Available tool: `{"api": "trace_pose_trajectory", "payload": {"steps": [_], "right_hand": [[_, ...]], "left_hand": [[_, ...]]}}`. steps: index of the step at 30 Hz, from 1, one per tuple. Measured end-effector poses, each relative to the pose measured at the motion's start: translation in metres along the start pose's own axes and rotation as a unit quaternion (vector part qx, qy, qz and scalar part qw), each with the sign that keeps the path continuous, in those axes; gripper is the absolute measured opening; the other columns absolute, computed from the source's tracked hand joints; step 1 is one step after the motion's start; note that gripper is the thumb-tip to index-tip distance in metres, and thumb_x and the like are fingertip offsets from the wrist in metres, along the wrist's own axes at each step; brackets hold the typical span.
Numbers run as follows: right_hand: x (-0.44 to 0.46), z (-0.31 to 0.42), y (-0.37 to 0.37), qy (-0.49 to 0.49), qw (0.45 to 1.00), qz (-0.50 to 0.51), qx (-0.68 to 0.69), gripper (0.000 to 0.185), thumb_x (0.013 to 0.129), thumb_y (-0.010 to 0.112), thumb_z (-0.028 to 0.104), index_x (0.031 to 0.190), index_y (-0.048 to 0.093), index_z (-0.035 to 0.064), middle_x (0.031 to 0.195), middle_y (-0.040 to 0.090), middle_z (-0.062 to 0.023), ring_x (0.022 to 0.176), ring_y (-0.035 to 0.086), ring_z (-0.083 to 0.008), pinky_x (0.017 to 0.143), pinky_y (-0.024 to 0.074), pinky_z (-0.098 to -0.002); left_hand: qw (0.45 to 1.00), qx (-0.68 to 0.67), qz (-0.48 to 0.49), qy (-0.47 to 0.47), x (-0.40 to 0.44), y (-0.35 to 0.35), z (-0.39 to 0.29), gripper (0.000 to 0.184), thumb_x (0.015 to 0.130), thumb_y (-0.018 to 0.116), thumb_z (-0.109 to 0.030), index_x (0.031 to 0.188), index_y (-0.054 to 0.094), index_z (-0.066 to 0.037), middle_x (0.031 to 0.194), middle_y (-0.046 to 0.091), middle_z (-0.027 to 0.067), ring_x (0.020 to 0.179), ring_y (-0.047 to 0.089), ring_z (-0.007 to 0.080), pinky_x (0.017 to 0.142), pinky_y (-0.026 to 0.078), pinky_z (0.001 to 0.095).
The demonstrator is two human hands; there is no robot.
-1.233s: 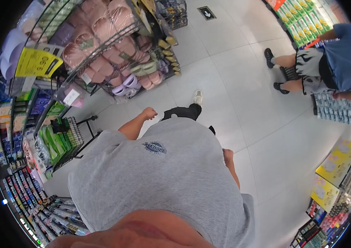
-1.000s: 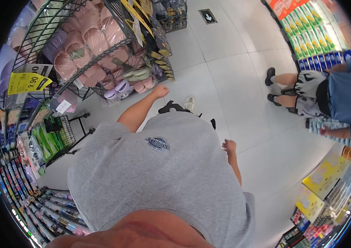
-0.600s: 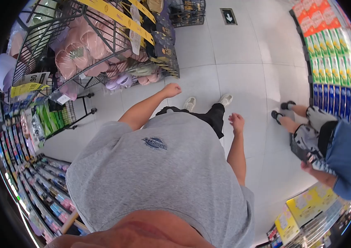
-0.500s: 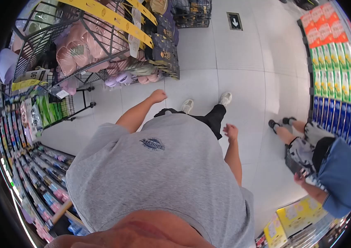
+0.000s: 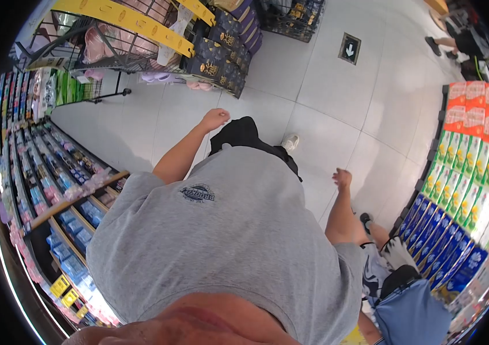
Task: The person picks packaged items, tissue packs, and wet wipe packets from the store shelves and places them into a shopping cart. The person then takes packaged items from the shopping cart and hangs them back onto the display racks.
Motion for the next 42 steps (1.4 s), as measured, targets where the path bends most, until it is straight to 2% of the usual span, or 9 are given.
{"api": "trace_pose_trajectory", "payload": {"steps": [5,8,12,16,19,21,28,38,42], "right_hand": [[0.023,0.153,-0.013,-0.126,0.992,0.007,-0.006,0.031,0.083,0.061,0.023,0.103,0.062,0.0008,0.078,0.067,-0.0079,0.065,0.063,-0.0169,0.056,0.0464,-0.0309],[0.034,0.203,0.027,-0.118,0.991,0.050,-0.035,0.031,0.085,0.060,0.025,0.106,0.060,0.0030,0.091,0.068,-0.0122,0.077,0.065,-0.0226,0.071,0.0499,-0.0397],[0.049,0.235,0.093,-0.083,0.987,0.118,-0.073,0.031,0.085,0.062,0.028,0.106,0.059,0.0062,0.093,0.068,-0.0119,0.080,0.066,-0.0220,0.070,0.0499,-0.0377],[0.021,0.292,0.134,-0.140,0.971,0.158,-0.113,0.035,0.084,0.064,0.029,0.109,0.062,0.0043,0.087,0.068,-0.0098,0.072,0.065,-0.0204,0.062,0.0494,-0.0358],[0.025,0.334,0.129,-0.145,0.966,0.156,-0.147,0.038,0.084,0.064,0.031,0.110,0.061,0.0031,0.088,0.068,-0.0113,0.074,0.065,-0.0206,0.064,0.0495,-0.0362],[0.048,0.352,0.117,-0.132,0.968,0.133,-0.165,0.036,0.083,0.065,0.031,0.107,0.062,0.0031,0.086,0.068,-0.0113,0.070,0.064,-0.0208,0.061,0.0489,-0.0366],[0.097,0.445,0.118,-0.133,0.942,0.092,-0.293,0.033,0.084,0.063,0.030,0.103,0.063,0.0033,0.088,0.068,-0.0112,0.075,0.065,-0.0237,0.070,0.0500,-0.0415],[0.063,0.657,0.327,-0.408,0.800,0.237,-0.371,0.025,0.083,0.060,0.023,0.095,0.068,0.0020,0.078,0.067,-0.0055,0.069,0.062,-0.0125,0.058,0.0477,-0.0262],[0.017,0.743,0.421,-0.473,0.734,0.218,-0.435,0.050,0.078,0.071,0.034,0.112,0.064,-0.0022,0.093,0.069,-0.0129,0.084,0.064,-0.0204,0.078,0.0481,-0.0296]], "left_hand": [[0.998,-0.044,-0.025,0.029,0.001,0.022,-0.066,0.033,0.080,0.065,-0.031,0.097,0.070,-0.004,0.089,0.069,0.0162,0.081,0.067,0.0264,0.077,0.051,0.0371],[0.999,0.016,-0.027,0.026,0.026,0.029,-0.031,0.032,0.084,0.066,-0.026,0.102,0.066,-0.001,0.084,0.068,0.0096,0.068,0.064,0.0169,0.068,0.051,0.0307],[0.985,0.158,0.039,0.052,0.049,0.037,0.040,0.026,0.082,0.058,-0.027,0.080,0.068,-0.003,0.075,0.067,0.0120,0.068,0.064,0.0234,0.064,0.051,0.0378],[0.980,-0.016,-0.029,-0.197,0.045,0.008,0.057,0.032,0.081,0.056,-0.029,0.075,0.068,0.000,0.069,0.067,0.0117,0.057,0.065,0.0224,0.057,0.052,0.0362],[0.969,-0.041,-0.035,-0.242,0.077,-0.009,0.044,0.032,0.083,0.056,-0.029,0.078,0.068,0.000,0.072,0.068,0.0110,0.059,0.065,0.0216,0.054,0.052,0.0363],[0.977,-0.111,-0.006,-0.182,0.114,-0.018,0.012,0.030,0.084,0.062,-0.028,0.102,0.067,-0.005,0.085,0.068,0.0078,0.067,0.063,0.0167,0.054,0.048,0.0298],[0.928,-0.358,-0.090,-0.057,0.195,-0.094,-0.136,0.031,0.087,0.066,-0.024,0.113,0.062,-0.007,0.095,0.066,0.0049,0.082,0.063,0.0134,0.074,0.050,0.0273],[0.840,-0.408,-0.357,0.030,0.225,-0.170,-0.216,0.068,0.082,0.070,-0.011,0.140,0.037,0.000,0.123,0.057,0.0183,0.104,0.059,0.0221,0.085,0.047,0.0310],[0.830,-0.365,-0.420,-0.039,0.211,-0.187,-0.241,0.075,0.081,0.071,-0.012,0.143,0.031,-0.001,0.125,0.056,0.0197,0.102,0.060,0.0222,0.081,0.049,0.0301]]}}
Point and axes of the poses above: each hand's wrist, its own x-axis towards the middle knuckle, its own y-axis out of the palm, z = x × y, the point moved 8 cm from there along x, towards the middle knuckle
